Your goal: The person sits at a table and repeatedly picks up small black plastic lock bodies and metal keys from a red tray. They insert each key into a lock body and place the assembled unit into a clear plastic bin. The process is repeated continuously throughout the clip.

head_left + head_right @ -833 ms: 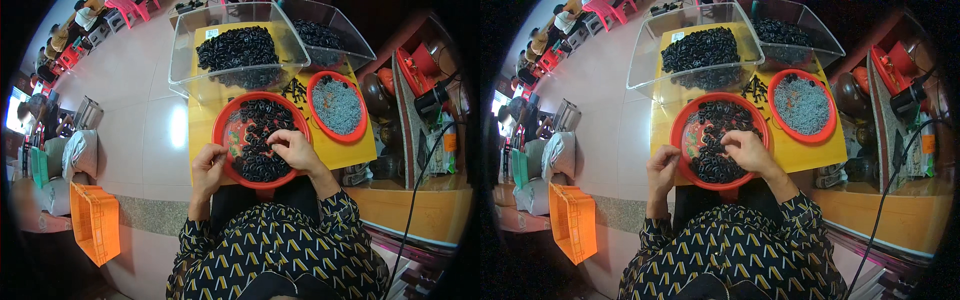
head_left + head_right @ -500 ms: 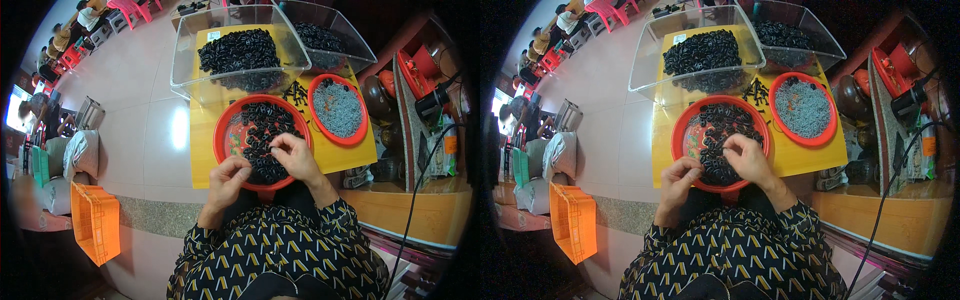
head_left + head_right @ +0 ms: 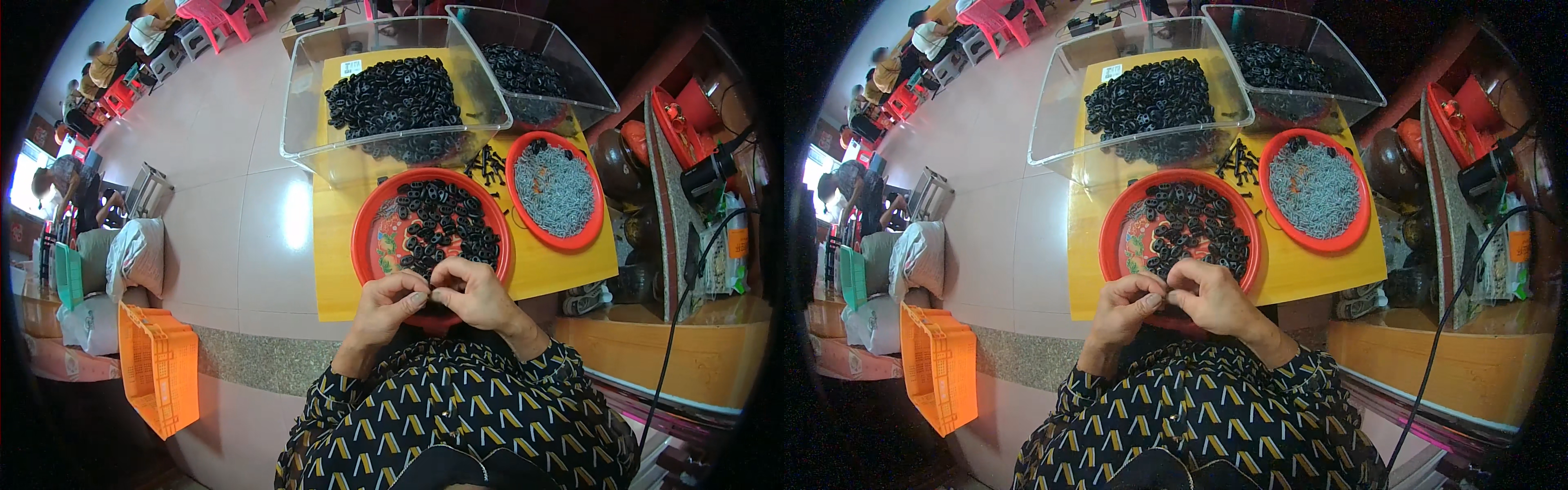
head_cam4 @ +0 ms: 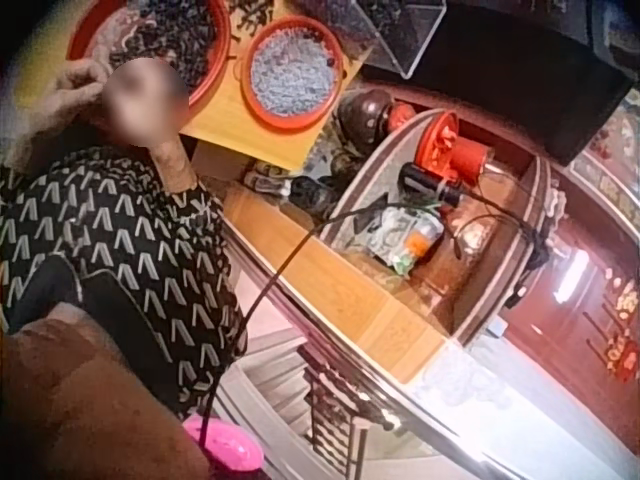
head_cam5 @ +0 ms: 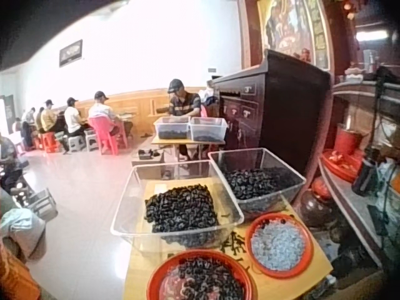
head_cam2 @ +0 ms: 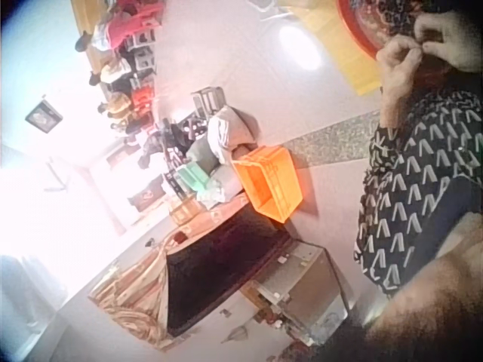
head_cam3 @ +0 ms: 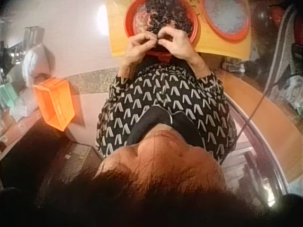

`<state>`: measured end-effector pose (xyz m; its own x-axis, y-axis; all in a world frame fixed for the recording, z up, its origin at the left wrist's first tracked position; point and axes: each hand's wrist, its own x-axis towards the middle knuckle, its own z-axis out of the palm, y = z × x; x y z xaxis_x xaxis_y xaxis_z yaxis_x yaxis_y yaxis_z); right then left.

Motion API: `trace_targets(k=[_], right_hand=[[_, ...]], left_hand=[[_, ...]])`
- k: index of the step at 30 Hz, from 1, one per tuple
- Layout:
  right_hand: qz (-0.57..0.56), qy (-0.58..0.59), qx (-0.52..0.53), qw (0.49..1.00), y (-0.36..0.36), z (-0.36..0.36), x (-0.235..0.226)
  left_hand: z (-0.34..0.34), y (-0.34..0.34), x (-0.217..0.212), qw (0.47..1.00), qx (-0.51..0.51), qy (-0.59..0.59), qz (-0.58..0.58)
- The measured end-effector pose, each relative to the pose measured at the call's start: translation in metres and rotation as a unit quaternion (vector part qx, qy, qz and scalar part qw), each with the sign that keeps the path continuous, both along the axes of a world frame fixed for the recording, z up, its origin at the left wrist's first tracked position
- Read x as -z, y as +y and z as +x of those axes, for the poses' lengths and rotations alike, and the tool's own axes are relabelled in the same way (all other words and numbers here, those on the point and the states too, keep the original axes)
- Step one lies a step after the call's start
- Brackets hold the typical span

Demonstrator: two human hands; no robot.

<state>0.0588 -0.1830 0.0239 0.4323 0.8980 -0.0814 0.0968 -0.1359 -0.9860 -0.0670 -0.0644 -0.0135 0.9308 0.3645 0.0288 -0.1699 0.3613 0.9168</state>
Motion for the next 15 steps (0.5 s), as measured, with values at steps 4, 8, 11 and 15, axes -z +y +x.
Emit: trace_targets(k=[4,8,11,15], right_hand=[[-0.005,0.051,0.006,0.999,0.001,0.002,0.007],[0.004,0.188,0.050,0.981,-0.002,0.005,0.011],[-0.001,0.211,0.073,0.975,-0.003,0.001,0.012],[0.029,0.212,0.087,0.973,-0.001,-0.009,0.005]], left_hand=[[0.003,-0.001,0.000,0.992,-0.026,-0.009,-0.120],[0.006,0.000,0.000,0.973,-0.039,-0.012,-0.226],[0.007,-0.001,-0.001,0.961,-0.065,-0.002,-0.270],[0.007,-0.004,0.003,0.958,-0.093,-0.007,-0.272]])
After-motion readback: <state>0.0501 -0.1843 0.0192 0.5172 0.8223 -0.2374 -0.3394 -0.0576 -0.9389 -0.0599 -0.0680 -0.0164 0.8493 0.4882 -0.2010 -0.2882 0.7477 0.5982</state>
